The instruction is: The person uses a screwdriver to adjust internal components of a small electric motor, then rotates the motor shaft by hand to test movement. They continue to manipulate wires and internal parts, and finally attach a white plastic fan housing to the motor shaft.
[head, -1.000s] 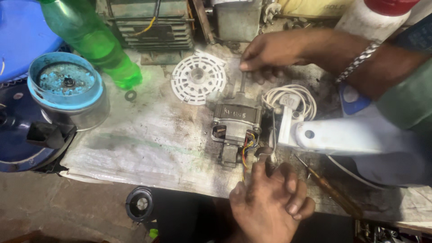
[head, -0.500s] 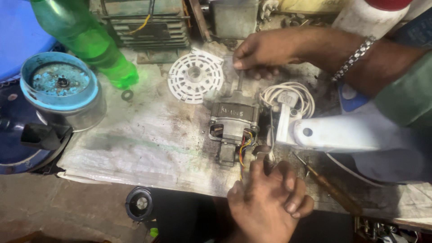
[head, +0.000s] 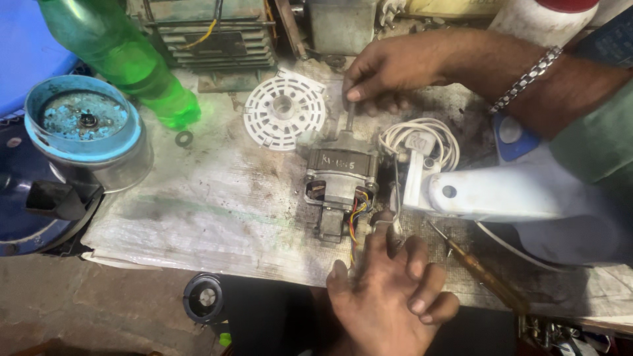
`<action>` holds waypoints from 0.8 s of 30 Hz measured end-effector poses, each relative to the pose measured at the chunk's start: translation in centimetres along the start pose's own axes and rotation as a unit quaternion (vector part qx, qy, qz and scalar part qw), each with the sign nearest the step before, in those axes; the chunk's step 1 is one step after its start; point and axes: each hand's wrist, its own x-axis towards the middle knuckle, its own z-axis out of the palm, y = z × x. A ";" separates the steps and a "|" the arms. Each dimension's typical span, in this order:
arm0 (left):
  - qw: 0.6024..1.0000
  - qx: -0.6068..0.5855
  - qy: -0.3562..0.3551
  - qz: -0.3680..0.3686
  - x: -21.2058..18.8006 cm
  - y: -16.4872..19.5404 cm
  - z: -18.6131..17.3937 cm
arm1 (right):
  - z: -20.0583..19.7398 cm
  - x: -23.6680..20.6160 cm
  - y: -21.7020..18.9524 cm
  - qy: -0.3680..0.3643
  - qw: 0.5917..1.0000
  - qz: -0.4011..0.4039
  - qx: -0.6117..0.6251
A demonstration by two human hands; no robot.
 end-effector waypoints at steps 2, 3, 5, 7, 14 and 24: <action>1.000 -0.004 0.021 -0.008 -0.1 0.0 0.1 | 0.3 0.2 0.1 0.011 1.000 0.006 -0.006; 0.999 -0.005 0.032 -0.012 -0.1 0.1 0.1 | 0.5 0.2 0.1 0.023 0.999 0.018 -0.013; 1.000 0.004 0.024 -0.009 -0.1 0.1 0.1 | 0.8 0.2 0.1 0.041 0.997 0.048 -0.041; 1.000 0.008 0.024 -0.008 -0.2 0.2 0.1 | 0.9 0.1 0.1 0.049 0.992 0.081 -0.081; 0.999 0.002 0.034 -0.017 -0.2 0.2 0.1 | 0.1 0.4 0.7 -0.012 0.999 -0.019 0.030; 0.999 -0.003 0.042 -0.021 -0.4 0.4 0.1 | -0.1 -0.3 0.1 0.004 0.999 0.043 -0.011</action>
